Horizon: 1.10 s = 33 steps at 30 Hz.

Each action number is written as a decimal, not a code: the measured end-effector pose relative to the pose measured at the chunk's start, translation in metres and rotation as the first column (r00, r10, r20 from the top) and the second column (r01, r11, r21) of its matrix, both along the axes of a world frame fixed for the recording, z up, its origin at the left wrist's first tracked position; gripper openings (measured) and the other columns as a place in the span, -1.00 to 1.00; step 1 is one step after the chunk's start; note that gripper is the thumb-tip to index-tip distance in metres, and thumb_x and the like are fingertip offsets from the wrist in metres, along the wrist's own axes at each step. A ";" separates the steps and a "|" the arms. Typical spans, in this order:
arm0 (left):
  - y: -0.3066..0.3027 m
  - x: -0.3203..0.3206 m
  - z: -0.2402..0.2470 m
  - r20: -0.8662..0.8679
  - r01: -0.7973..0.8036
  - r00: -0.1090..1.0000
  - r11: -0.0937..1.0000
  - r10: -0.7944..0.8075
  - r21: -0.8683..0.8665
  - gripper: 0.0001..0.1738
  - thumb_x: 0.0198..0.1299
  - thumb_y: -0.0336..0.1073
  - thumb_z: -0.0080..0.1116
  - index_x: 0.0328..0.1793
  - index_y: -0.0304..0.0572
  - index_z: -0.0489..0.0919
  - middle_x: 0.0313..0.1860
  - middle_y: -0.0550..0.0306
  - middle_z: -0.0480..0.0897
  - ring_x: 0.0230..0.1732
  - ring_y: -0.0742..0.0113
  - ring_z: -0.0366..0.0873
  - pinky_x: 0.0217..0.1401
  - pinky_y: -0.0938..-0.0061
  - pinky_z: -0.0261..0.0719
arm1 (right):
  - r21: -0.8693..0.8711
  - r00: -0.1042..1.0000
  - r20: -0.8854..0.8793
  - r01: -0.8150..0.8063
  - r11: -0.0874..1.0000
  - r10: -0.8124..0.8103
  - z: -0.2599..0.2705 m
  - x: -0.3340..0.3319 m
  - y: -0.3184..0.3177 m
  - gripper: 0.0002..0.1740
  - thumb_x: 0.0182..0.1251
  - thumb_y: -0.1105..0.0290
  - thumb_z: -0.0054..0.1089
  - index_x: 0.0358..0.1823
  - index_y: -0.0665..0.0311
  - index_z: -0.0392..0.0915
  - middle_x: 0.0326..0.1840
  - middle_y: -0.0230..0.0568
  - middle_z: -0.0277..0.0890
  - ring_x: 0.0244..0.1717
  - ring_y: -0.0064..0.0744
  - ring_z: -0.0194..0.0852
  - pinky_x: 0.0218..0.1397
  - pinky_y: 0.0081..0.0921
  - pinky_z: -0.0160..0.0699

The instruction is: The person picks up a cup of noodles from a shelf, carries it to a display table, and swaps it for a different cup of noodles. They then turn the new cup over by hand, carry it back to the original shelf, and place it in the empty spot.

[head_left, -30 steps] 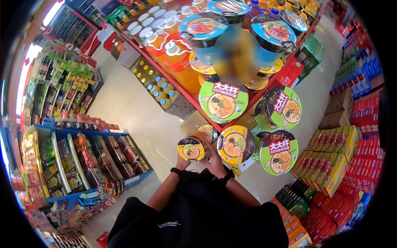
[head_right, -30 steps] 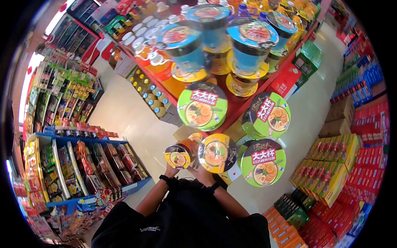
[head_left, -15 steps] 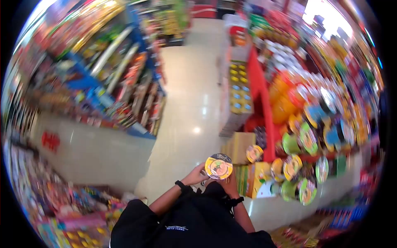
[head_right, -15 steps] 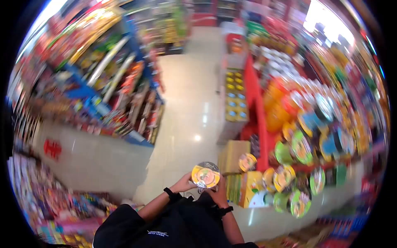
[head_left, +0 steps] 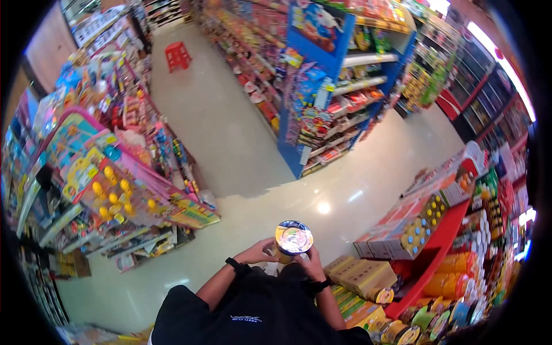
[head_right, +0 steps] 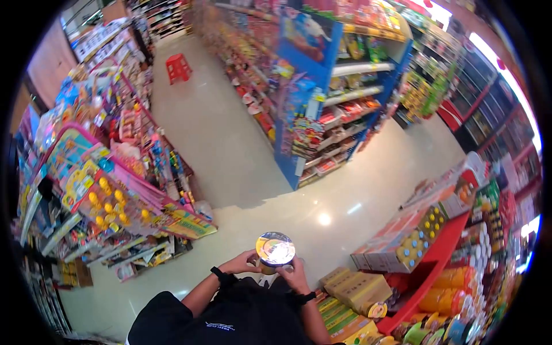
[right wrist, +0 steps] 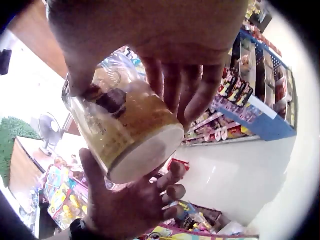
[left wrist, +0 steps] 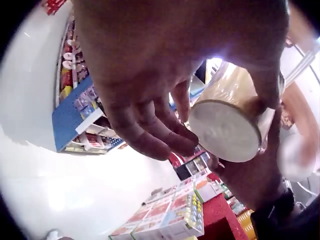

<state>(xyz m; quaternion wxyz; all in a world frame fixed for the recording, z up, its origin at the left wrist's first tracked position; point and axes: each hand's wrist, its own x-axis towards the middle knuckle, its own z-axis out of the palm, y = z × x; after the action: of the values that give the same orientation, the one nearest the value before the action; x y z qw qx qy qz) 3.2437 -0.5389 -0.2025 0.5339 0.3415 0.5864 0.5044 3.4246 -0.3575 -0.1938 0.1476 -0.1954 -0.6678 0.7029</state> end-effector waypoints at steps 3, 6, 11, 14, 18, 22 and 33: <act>-0.015 -0.001 0.000 0.211 -0.084 0.974 0.996 0.081 0.006 -0.07 0.12 -0.17 0.57 0.58 -0.14 0.31 0.42 0.12 0.51 0.43 0.25 0.41 0.53 0.24 0.33 | -0.039 0.999 0.001 -0.054 0.998 0.054 0.002 -0.025 -0.008 -0.35 0.25 0.15 0.50 0.24 0.41 0.51 0.07 -0.14 0.68 0.08 -0.34 0.62 0.23 -0.32 0.55; -0.014 -0.008 0.001 0.166 -0.106 0.981 0.994 0.101 0.022 -0.02 0.13 -0.09 0.56 0.60 -0.18 0.27 0.47 0.06 0.48 0.46 0.21 0.40 0.55 0.19 0.31 | -0.033 0.994 0.002 -0.106 0.994 0.107 -0.009 -0.043 0.001 -0.37 0.34 0.06 0.40 0.22 0.42 0.52 0.01 -0.19 0.68 -0.01 -0.41 0.61 0.14 -0.37 0.57; 0.029 -0.027 -0.010 0.108 -0.061 0.992 0.998 0.059 0.016 0.05 0.07 0.03 0.58 0.59 -0.22 0.28 0.49 -0.02 0.46 0.47 0.18 0.40 0.55 0.20 0.30 | -0.134 0.985 0.032 -0.165 0.977 0.170 -0.020 -0.061 0.048 -0.39 0.43 -0.01 0.27 0.21 0.41 0.52 -0.16 -0.29 0.64 -0.23 -0.57 0.54 -0.12 -0.51 0.56; 0.067 -0.047 0.013 0.159 0.065 0.985 0.998 -0.063 -0.005 -0.01 0.09 0.02 0.57 0.56 -0.23 0.33 0.44 -0.03 0.51 0.44 0.17 0.43 0.54 0.23 0.32 | -0.149 0.987 0.014 -0.154 0.977 0.158 0.003 -0.087 0.077 -0.34 0.46 -0.11 0.24 0.21 0.40 0.53 -0.25 -0.36 0.60 -0.35 -0.64 0.47 -0.29 -0.58 0.47; 0.114 -0.071 0.037 0.168 0.090 0.983 0.987 -0.067 -0.133 -0.06 0.12 0.01 0.54 0.54 -0.24 0.37 0.40 -0.06 0.55 0.41 0.17 0.46 0.52 0.25 0.35 | -0.046 0.990 0.082 -0.110 0.993 0.114 0.013 -0.109 0.121 -0.48 0.51 -0.04 0.17 -0.04 0.37 0.55 -0.39 -0.36 0.52 -0.39 -0.65 0.39 -0.33 -0.59 0.38; 0.148 -0.104 0.037 0.023 0.041 0.999 0.997 -0.040 -0.059 -0.04 0.11 0.05 0.55 0.53 -0.27 0.36 0.40 -0.09 0.56 0.41 0.11 0.47 0.53 0.26 0.34 | 0.132 0.988 0.134 -0.092 0.987 0.074 0.033 -0.143 0.155 -0.52 0.56 0.00 0.09 -0.22 0.37 0.45 -0.47 -0.24 0.45 -0.39 -0.59 0.36 -0.30 -0.52 0.40; 0.140 -0.183 0.023 -0.257 -0.318 0.922 0.945 0.289 -0.078 0.00 0.13 0.24 0.46 0.45 -0.39 0.37 0.18 -0.20 0.65 0.14 0.03 0.63 0.29 0.27 0.55 | 0.145 0.864 0.223 -0.487 0.861 0.451 0.036 -0.271 0.196 -0.27 0.32 0.06 0.43 0.34 0.41 0.43 -0.11 -0.04 0.69 -0.18 -0.34 0.63 -0.05 -0.38 0.61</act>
<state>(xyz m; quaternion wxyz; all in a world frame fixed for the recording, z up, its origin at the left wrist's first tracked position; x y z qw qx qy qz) 3.0607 -0.3992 -0.1792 0.3930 0.2731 0.7219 0.4998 3.1533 -0.1611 -0.1582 -0.0715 -0.0739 -0.7717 0.6276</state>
